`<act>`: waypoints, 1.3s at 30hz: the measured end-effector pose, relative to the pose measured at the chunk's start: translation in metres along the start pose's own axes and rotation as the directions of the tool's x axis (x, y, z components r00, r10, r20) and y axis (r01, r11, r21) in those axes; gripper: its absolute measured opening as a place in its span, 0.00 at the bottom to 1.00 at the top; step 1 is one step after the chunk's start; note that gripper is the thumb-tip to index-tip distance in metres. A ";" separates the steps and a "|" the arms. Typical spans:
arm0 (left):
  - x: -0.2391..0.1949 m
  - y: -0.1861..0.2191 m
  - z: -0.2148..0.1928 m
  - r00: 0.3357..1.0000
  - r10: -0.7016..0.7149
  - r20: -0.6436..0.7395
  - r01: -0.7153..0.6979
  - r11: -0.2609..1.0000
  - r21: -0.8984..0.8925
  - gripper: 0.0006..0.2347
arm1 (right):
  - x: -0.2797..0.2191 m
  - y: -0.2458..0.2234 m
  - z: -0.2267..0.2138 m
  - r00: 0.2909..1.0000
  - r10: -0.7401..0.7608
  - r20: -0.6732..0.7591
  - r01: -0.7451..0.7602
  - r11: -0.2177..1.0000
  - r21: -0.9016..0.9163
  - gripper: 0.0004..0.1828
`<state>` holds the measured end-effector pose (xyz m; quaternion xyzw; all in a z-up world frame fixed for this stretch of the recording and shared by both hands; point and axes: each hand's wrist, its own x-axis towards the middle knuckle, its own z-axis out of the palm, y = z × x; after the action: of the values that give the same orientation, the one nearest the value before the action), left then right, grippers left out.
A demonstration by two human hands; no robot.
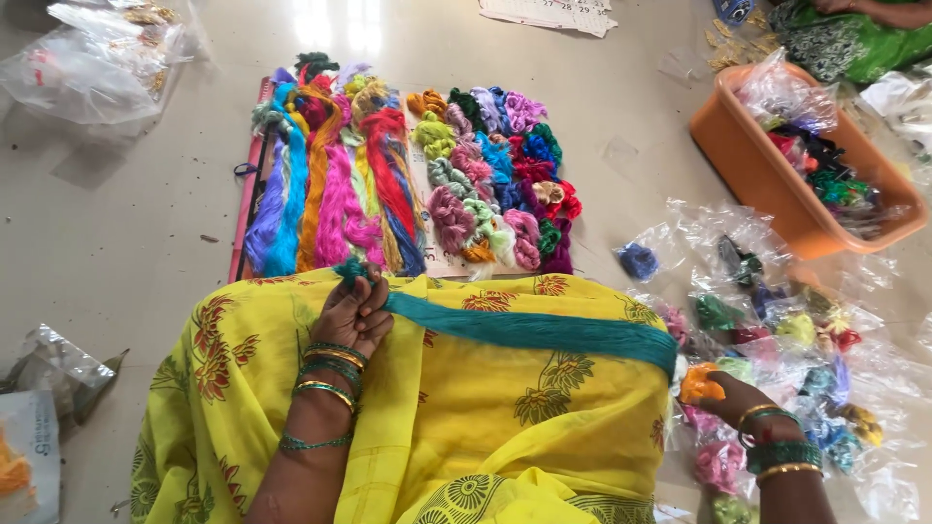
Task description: The person sits on the floor in front of a board of colorful dyed fiber strands. They handle a pink fiber bundle, then stretch and smooth a long teal fiber bundle across their lap and tie its ends, working the fibers by hand.
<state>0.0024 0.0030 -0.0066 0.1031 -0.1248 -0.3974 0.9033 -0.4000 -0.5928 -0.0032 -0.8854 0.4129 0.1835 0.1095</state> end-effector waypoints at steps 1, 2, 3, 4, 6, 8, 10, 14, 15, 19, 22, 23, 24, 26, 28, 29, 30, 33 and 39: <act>0.000 0.001 0.000 1.000 0.000 -0.003 0.000 1.000 0.004 0.08 | -0.010 -0.015 -0.006 1.000 -0.002 0.003 0.002 1.000 0.002 0.29; 0.000 0.001 0.000 1.000 -0.004 0.009 0.004 1.000 0.003 0.08 | -0.021 -0.028 -0.013 0.984 -0.093 -0.151 0.094 0.996 0.000 0.33; 0.000 0.001 0.001 1.000 -0.009 0.020 0.008 1.000 0.002 0.08 | -0.032 -0.042 -0.019 0.936 -0.179 -0.302 0.182 0.983 -0.017 0.36; 0.000 0.000 -0.001 1.000 -0.010 0.020 0.010 1.000 0.005 0.08 | -0.039 -0.092 -0.028 0.937 -0.179 -0.302 0.183 0.983 -0.014 0.36; 0.000 -0.001 -0.005 1.000 -0.012 0.014 0.012 1.000 -0.011 0.08 | -0.075 -0.186 -0.054 0.599 -0.257 -0.758 0.388 0.922 -0.006 0.28; -0.001 0.001 0.001 0.999 -0.010 0.036 0.010 1.000 -0.005 0.08 | -0.072 -0.263 -0.034 0.620 -0.336 -0.709 0.580 0.805 0.125 0.27; -0.002 0.001 0.006 0.998 -0.005 0.055 0.004 1.000 0.003 0.08 | -0.087 -0.345 -0.016 0.613 -0.427 -0.665 0.727 0.634 0.264 0.26; -0.007 0.001 0.010 1.000 0.000 0.017 0.000 1.000 -0.013 0.09 | -0.149 -0.482 0.003 0.609 -0.690 -0.390 0.718 0.271 0.641 0.36; -0.008 0.000 0.010 1.000 0.009 0.014 -0.009 1.000 -0.003 0.09 | -0.164 -0.506 0.005 0.498 -0.766 -0.407 0.734 0.123 0.667 0.37; -0.012 0.003 0.008 0.999 0.042 0.003 -0.041 0.998 -0.056 0.09 | -0.176 -0.512 -0.020 0.638 -0.751 -0.172 0.726 0.512 0.459 0.39; -0.009 0.003 0.011 0.998 0.045 0.033 -0.043 0.998 -0.039 0.08 | -0.143 -0.442 -0.034 0.622 -0.766 -0.162 0.748 0.519 0.415 0.26; -0.008 0.002 0.011 0.999 0.038 0.027 -0.037 0.998 -0.043 0.08 | -0.130 -0.408 -0.039 0.611 -0.757 -0.229 0.780 0.528 0.336 0.25; -0.007 0.001 0.010 0.999 0.034 0.018 -0.033 0.998 -0.048 0.08 | -0.116 -0.374 -0.044 0.591 -0.751 -0.294 0.806 0.535 0.254 0.25; -0.004 0.001 0.008 0.999 0.045 0.001 -0.045 0.998 -0.050 0.08 | -0.101 -0.298 -0.058 0.652 -0.691 -0.312 0.755 0.630 0.181 0.22; -0.004 -0.001 0.007 0.998 0.051 -0.021 -0.052 0.997 -0.052 0.07 | -0.093 -0.226 -0.067 0.706 -0.625 -0.334 0.688 0.717 0.112 0.20; -0.004 -0.002 0.008 0.999 0.033 -0.029 -0.034 0.999 -0.035 0.08 | -0.093 -0.193 -0.070 0.831 -0.460 -0.313 0.492 0.870 0.028 0.23; -0.002 0.002 0.010 0.999 0.010 -0.034 -0.010 1.000 -0.009 0.09 | -0.092 -0.162 -0.069 0.909 -0.265 -0.322 0.263 0.963 -0.050 0.28; 0.002 -0.001 -0.003 0.998 -0.002 -0.070 0.002 1.000 -0.004 0.09 | -0.073 -0.080 -0.036 0.946 -0.106 -0.305 0.105 0.994 -0.019 0.20; 0.002 0.000 0.002 1.000 -0.002 -0.028 0.002 1.000 0.014 0.07 | -0.118 -0.162 -0.009 0.681 -0.274 -0.679 0.417 0.907 0.053 0.34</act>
<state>0.0023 0.0014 -0.0042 0.1149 -0.1147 -0.3959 0.9038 -0.3424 -0.4115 0.0610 -0.9383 0.2656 -0.2068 0.0799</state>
